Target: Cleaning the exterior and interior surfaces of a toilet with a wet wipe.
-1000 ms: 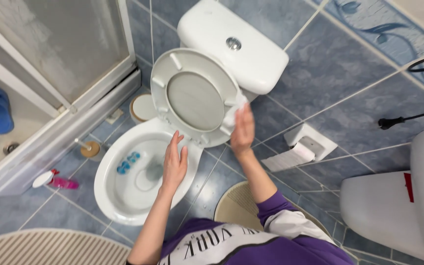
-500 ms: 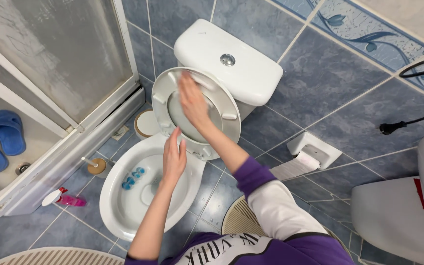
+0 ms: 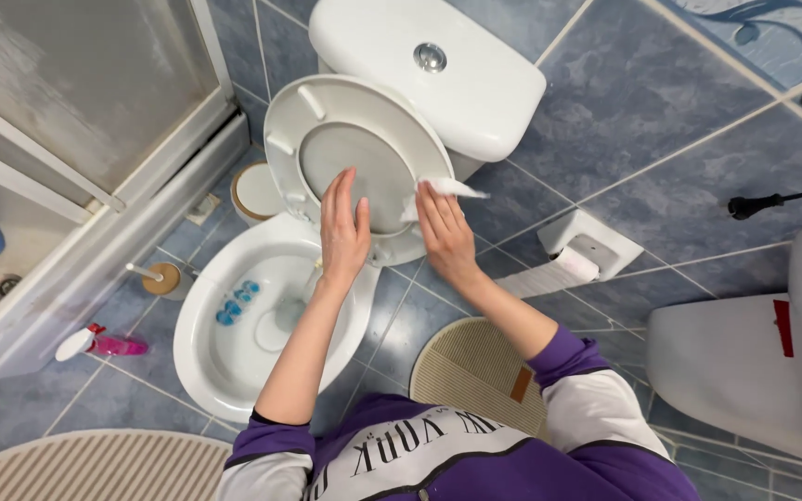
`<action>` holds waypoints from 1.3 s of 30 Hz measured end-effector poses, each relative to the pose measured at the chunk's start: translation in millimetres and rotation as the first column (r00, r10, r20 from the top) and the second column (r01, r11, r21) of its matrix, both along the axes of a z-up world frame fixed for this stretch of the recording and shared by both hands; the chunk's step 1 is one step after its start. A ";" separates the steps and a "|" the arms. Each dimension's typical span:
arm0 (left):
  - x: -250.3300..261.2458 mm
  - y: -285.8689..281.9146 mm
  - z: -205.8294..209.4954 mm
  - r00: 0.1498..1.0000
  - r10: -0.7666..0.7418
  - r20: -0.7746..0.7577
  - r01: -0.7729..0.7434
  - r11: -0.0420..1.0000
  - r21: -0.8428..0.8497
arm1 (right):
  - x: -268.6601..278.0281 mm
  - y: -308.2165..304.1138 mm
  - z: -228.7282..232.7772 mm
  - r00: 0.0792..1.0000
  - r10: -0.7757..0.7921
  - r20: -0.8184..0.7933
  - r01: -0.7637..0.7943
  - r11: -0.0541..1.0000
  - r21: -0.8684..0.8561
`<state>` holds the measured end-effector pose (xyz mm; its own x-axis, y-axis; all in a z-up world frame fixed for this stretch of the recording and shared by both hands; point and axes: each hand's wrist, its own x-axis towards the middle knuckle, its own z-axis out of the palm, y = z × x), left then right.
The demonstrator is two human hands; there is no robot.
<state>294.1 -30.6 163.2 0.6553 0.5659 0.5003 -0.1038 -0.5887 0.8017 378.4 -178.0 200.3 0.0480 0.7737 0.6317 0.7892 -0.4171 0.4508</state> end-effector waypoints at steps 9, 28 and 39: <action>-15.3 -17.2 -65.6 0.994 -0.023 -0.106 0.014 0.997 -0.079 | 25.3 -19.7 -73.1 0.997 0.043 0.067 -0.044 0.999 0.014; -46.3 -30.8 -97.9 0.979 -0.029 -0.200 -0.030 0.957 -0.288 | 6.2 -20.1 44.2 0.487 0.647 -0.587 0.355 0.467 0.810; -48.0 -32.2 -101.3 0.975 -0.033 -0.220 -0.037 0.951 -0.308 | 73.8 -15.8 99.5 0.508 0.761 -0.404 0.136 0.393 0.910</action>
